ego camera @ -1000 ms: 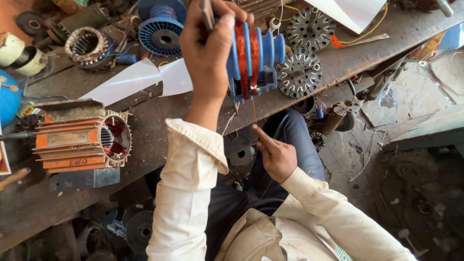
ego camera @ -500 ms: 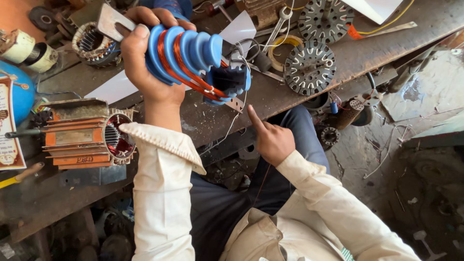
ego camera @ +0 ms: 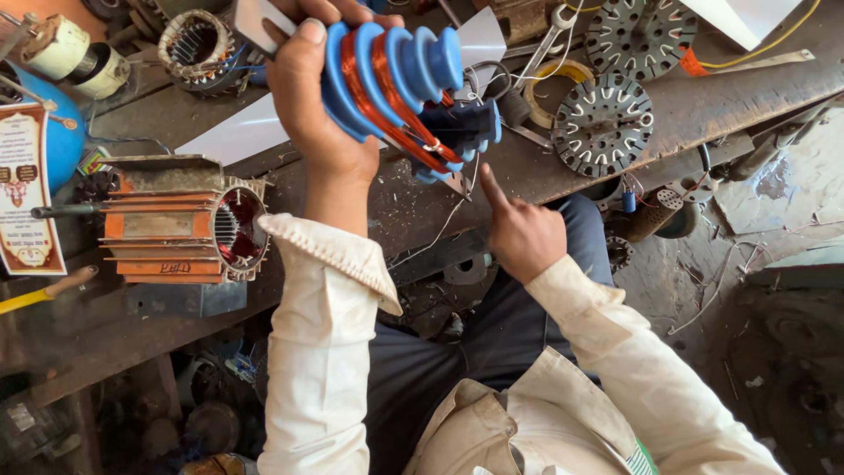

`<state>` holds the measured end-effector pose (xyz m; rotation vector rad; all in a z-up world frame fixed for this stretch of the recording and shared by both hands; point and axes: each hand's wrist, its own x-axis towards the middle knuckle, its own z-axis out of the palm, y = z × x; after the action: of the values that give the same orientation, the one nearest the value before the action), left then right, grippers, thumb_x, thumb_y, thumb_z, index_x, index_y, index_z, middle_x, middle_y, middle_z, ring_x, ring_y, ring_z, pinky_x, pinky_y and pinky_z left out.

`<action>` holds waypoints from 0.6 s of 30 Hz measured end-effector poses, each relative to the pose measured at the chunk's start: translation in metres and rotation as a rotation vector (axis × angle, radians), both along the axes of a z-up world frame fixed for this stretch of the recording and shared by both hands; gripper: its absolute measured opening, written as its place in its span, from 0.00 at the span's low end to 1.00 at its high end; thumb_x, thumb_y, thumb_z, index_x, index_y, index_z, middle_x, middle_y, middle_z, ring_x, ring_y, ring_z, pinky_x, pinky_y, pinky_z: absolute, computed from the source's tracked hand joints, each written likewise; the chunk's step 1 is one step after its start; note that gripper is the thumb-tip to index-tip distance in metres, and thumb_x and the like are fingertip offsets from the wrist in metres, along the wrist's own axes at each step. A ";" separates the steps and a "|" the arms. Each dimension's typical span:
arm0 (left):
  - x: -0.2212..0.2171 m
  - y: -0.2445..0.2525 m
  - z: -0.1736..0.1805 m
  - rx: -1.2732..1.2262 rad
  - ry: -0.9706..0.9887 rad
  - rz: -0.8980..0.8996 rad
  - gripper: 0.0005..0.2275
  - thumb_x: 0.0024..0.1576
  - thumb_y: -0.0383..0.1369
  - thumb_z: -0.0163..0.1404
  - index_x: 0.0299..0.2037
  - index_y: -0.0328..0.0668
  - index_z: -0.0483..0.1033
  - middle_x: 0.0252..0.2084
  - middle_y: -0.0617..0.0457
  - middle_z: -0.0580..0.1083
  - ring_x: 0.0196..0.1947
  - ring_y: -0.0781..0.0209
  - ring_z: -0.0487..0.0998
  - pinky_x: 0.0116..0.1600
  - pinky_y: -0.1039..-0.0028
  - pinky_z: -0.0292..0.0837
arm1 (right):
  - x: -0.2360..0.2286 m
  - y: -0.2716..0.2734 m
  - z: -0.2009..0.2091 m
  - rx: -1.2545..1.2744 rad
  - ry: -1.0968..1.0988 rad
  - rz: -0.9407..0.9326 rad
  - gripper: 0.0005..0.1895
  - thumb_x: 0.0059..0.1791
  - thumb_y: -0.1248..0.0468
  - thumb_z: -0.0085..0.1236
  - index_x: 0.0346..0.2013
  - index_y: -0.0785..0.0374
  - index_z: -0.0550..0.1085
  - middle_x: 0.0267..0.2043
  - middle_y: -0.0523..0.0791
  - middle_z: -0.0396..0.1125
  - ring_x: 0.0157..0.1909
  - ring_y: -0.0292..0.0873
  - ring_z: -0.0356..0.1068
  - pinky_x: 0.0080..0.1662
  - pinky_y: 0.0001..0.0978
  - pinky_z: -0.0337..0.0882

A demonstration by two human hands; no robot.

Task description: The person winds copper wire onto a blue plastic motor stator core using a metal tool to guide and tighten the wire. They then use scissors to cut the wire and secure the coil.

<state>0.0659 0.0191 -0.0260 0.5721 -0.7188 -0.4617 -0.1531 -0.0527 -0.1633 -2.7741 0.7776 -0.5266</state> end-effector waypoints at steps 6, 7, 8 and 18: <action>-0.014 -0.014 0.003 -0.106 -0.069 0.059 0.07 0.68 0.30 0.46 0.47 0.32 0.70 0.41 0.45 0.74 0.43 0.52 0.77 0.56 0.60 0.76 | -0.038 0.046 0.016 0.104 -0.150 0.078 0.31 0.50 0.68 0.56 0.69 0.62 0.65 0.24 0.47 0.70 0.22 0.49 0.70 0.27 0.43 0.69; -0.018 -0.017 0.003 -0.132 -0.092 0.075 0.06 0.68 0.29 0.46 0.47 0.32 0.70 0.41 0.46 0.73 0.42 0.54 0.76 0.56 0.60 0.76 | -0.048 0.053 0.022 0.119 -0.215 0.101 0.29 0.51 0.68 0.56 0.68 0.63 0.66 0.24 0.47 0.69 0.23 0.49 0.70 0.27 0.43 0.69; -0.023 -0.020 0.003 -0.156 -0.128 0.107 0.05 0.69 0.28 0.46 0.46 0.33 0.70 0.41 0.48 0.73 0.42 0.56 0.75 0.55 0.61 0.76 | -0.058 0.059 0.029 0.160 -0.252 0.102 0.28 0.51 0.68 0.56 0.67 0.64 0.67 0.25 0.47 0.70 0.24 0.48 0.71 0.29 0.41 0.69; -0.046 -0.051 0.007 -0.121 -0.313 0.282 0.03 0.72 0.23 0.45 0.45 0.34 0.68 0.38 0.49 0.74 0.38 0.61 0.74 0.52 0.72 0.71 | -0.182 0.109 0.044 1.489 -0.450 -0.186 0.24 0.52 0.69 0.49 0.65 0.67 0.71 0.20 0.43 0.66 0.19 0.33 0.57 0.23 0.25 0.58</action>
<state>0.0202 -0.0321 -0.0190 0.6277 -0.9411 -0.0642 -0.3356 0.0561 -0.1192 -1.1771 0.7974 -0.3272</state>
